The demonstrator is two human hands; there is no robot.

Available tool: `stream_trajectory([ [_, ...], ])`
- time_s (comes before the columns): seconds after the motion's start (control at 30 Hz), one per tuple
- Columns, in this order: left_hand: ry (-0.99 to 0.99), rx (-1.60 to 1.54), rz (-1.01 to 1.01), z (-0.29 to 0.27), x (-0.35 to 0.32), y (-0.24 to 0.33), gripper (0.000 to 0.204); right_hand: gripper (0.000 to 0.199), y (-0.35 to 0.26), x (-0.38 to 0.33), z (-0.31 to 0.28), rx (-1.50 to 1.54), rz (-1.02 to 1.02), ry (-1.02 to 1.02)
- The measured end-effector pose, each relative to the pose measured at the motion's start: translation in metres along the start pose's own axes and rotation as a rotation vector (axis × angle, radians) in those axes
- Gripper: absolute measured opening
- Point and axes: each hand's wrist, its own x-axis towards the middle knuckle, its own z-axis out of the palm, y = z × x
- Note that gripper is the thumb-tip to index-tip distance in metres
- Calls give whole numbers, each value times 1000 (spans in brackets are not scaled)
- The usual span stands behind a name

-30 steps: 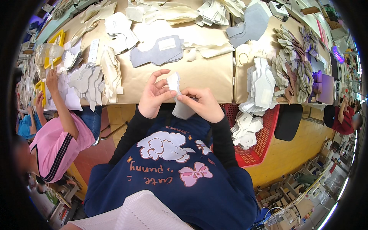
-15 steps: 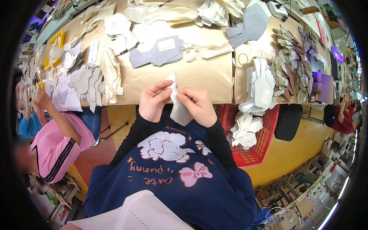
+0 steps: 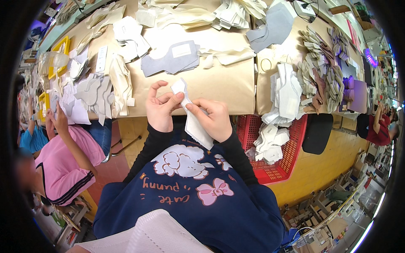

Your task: The person repeatedly picks up white face masks from a table, folds them by hand, and places them into a red basket. The person also handles a grey mask template and stacks folded masks on the table before transferring them to the basket.

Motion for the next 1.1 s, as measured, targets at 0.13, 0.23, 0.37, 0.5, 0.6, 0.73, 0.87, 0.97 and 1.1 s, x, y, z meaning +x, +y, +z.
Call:
stream_trajectory([
  [0.13,82,-65,44,2,1,4,44,19,-1,1,1,4,8,-36],
  [0.23,48,3,75,1,3,6,48,19,-1,3,-2,11,42,-59],
  [0.37,-184,102,-31,-9,12,10,62,18,2,8,-17,-142,-141,-135],
  [0.5,-315,292,-80,-19,21,9,48,15,7,9,-17,-250,-259,-173],
  [0.6,-268,340,-130,-28,24,13,31,19,9,8,-9,-255,-206,-121],
  [0.73,-262,298,-132,-32,23,15,24,22,9,4,-13,-176,-81,-170],
  [0.87,-336,139,-312,-38,27,12,22,24,10,3,-21,-144,-95,-225],
  [0.97,-353,62,-413,-43,30,10,21,23,11,3,-24,-162,-97,-258],
  [1.1,-376,172,-425,-48,30,12,19,20,14,3,-25,-126,-129,-336],
])
